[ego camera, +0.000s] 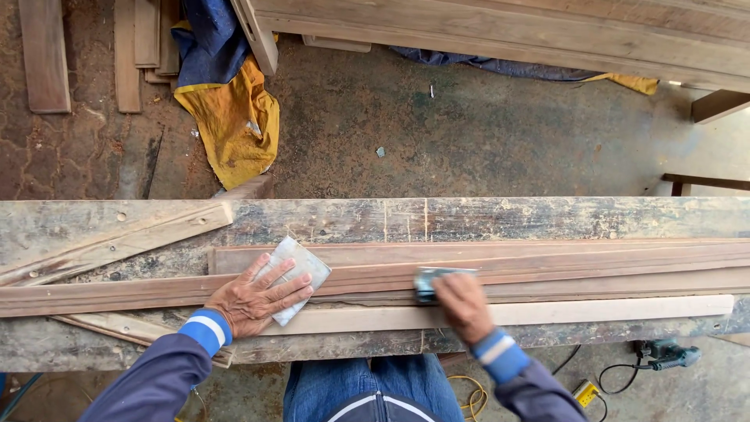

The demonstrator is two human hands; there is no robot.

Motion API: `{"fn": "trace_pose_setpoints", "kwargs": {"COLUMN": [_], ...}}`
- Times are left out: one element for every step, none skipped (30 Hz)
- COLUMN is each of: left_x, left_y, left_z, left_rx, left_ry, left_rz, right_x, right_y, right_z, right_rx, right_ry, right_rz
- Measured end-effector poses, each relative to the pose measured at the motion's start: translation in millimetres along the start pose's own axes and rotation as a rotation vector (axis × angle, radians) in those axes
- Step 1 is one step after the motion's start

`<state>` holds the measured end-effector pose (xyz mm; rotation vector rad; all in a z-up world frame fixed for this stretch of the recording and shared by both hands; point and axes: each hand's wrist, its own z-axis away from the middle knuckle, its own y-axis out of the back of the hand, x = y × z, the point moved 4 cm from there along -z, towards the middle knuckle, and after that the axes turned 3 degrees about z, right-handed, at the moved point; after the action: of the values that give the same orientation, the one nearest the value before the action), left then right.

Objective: Sand wood strips manually using sandpaper blocks.

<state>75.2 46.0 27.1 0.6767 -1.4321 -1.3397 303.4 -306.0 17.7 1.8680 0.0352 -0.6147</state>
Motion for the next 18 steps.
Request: {"fn": "trace_pose_setpoints", "kwargs": {"left_x": [0,1,0,-1,0,0,3,5,3,1,1,1,1,0,0,3,3,4], "left_y": [0,0,1,6,11,16,14,12,11,14,16,17,17,18,19,21,25,29], "left_z": [-1,-2,-1,-4,-4,-5,-2,1,-1,-1,-2,-2,-1,0,0,0,-2,-5], "left_rx": [0.005,0.018,0.025,0.024,0.041,0.058,0.052,0.058,0.073,0.076,0.095,0.114,0.115,0.15,0.183,0.182,0.179,0.177], "left_ry": [-0.001,-0.004,-0.008,-0.011,-0.02,-0.03,-0.032,-0.031,-0.034,-0.039,-0.037,-0.035,-0.039,-0.038,-0.042,-0.053,-0.056,-0.059], "left_rz": [-0.003,-0.013,-0.024,-0.028,-0.027,-0.027,-0.026,-0.02,-0.019,-0.025,-0.019,-0.012,-0.013,-0.006,0.001,0.0,-0.003,-0.006], "right_x": [-26,-55,-87,-96,-107,-118,-115,-115,-110,-93,-73,-54,-59,-61,-64,-83,-102,-120], "right_y": [-9,-20,-34,-39,-47,-56,-49,-40,-30,-21,-9,4,4,4,4,-7,-19,-31], "right_z": [-26,-52,-77,-87,-97,-107,-103,-99,-99,-85,-68,-50,-53,-56,-56,-68,-81,-94], "right_rx": [0.002,-0.065,-0.13,-0.125,-0.178,-0.23,-0.228,-0.166,-0.1,-0.094,-0.032,0.03,0.032,0.036,0.042,0.046,0.058,0.07], "right_ry": [0.002,0.062,0.118,0.115,0.106,0.098,0.094,0.124,0.158,0.158,0.075,-0.008,-0.011,-0.067,-0.129,-0.137,-0.116,-0.095], "right_rz": [0.005,-0.041,-0.091,-0.09,-0.103,-0.116,-0.12,-0.107,-0.084,-0.078,-0.026,0.025,0.029,0.041,0.055,0.059,0.032,0.005]}}
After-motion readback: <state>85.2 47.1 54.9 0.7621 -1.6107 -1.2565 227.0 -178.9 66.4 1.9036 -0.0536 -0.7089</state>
